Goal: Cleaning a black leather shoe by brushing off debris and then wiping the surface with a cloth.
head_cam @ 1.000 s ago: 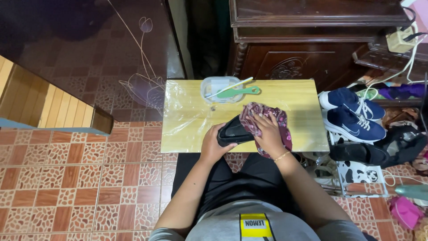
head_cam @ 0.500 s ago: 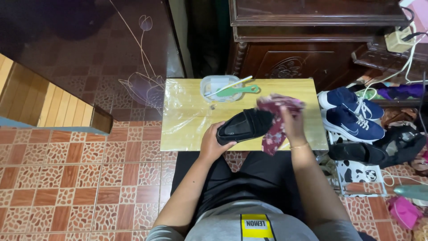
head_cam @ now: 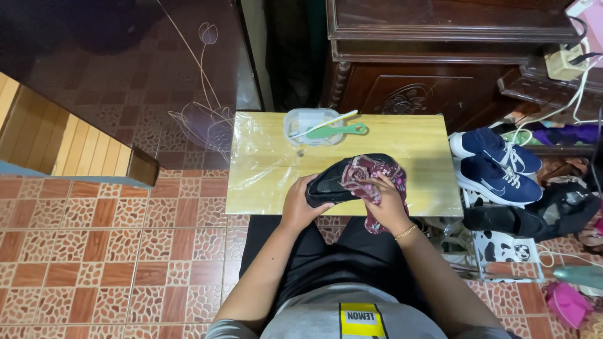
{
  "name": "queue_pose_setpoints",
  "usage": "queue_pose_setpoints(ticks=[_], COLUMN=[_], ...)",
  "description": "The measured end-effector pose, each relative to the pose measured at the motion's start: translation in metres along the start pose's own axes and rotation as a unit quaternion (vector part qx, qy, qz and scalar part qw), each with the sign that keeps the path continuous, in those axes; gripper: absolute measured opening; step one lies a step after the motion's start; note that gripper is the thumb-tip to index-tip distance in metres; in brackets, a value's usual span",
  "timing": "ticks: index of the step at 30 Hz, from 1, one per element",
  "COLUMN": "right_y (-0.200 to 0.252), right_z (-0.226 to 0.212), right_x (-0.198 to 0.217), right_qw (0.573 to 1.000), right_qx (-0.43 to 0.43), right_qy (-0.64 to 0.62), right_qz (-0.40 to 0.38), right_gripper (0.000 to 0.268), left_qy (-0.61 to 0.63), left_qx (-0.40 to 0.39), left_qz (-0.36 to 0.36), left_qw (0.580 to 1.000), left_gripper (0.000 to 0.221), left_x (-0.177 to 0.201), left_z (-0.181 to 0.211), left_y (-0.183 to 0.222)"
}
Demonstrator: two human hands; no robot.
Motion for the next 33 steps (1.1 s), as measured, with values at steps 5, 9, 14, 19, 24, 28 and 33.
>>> queue_pose_setpoints(ticks=[5, 9, 14, 19, 24, 28, 33], right_y=[-0.033, -0.085, -0.071, -0.038, 0.007, -0.004, -0.053], right_z=[-0.037, -0.068, -0.062, -0.037, 0.019, 0.005, 0.005], right_x=[0.022, 0.030, -0.005, -0.004, -0.021, -0.016, 0.008], right_qw=[0.930, 0.917, 0.994, 0.997, 0.999, 0.955, 0.865], right_qx=[-0.346, -0.362, -0.109, 0.022, 0.000, -0.277, -0.341], right_qy=[-0.104, -0.080, 0.030, 0.059, 0.012, -0.100, -0.222], right_qz=[0.062, 0.150, 0.010, -0.055, -0.048, -0.009, 0.294], right_gripper=[0.040, 0.045, 0.049, 0.059, 0.041, 0.032, 0.039], left_qy=[0.000, 0.008, -0.005, -0.003, 0.004, 0.002, 0.008], left_qx=[-0.011, -0.020, 0.004, 0.014, 0.011, -0.002, 0.000], left_qz=[0.005, 0.013, -0.005, -0.013, -0.015, -0.008, -0.007], left_qw=[1.000, 1.000, 1.000, 1.000, 1.000, 1.000, 1.000], left_gripper=[0.086, 0.086, 0.087, 0.087, 0.085, 0.086, 0.086], left_x=[-0.001, -0.001, 0.000, 0.002, 0.004, 0.004, 0.004], left_z=[-0.002, -0.002, 0.001, 0.005, 0.009, 0.008, 0.008], left_y=[0.000, -0.001, 0.000, -0.001, 0.000, 0.002, -0.001])
Point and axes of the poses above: each hand's wrist, its own y-axis away from the middle knuckle, its own x-axis out of the back of the hand, z = x × y, the point moved 2 cm from there along -y, towards the middle knuckle, and after that the axes turned 14 degrees about z, right-handed, at the moved point
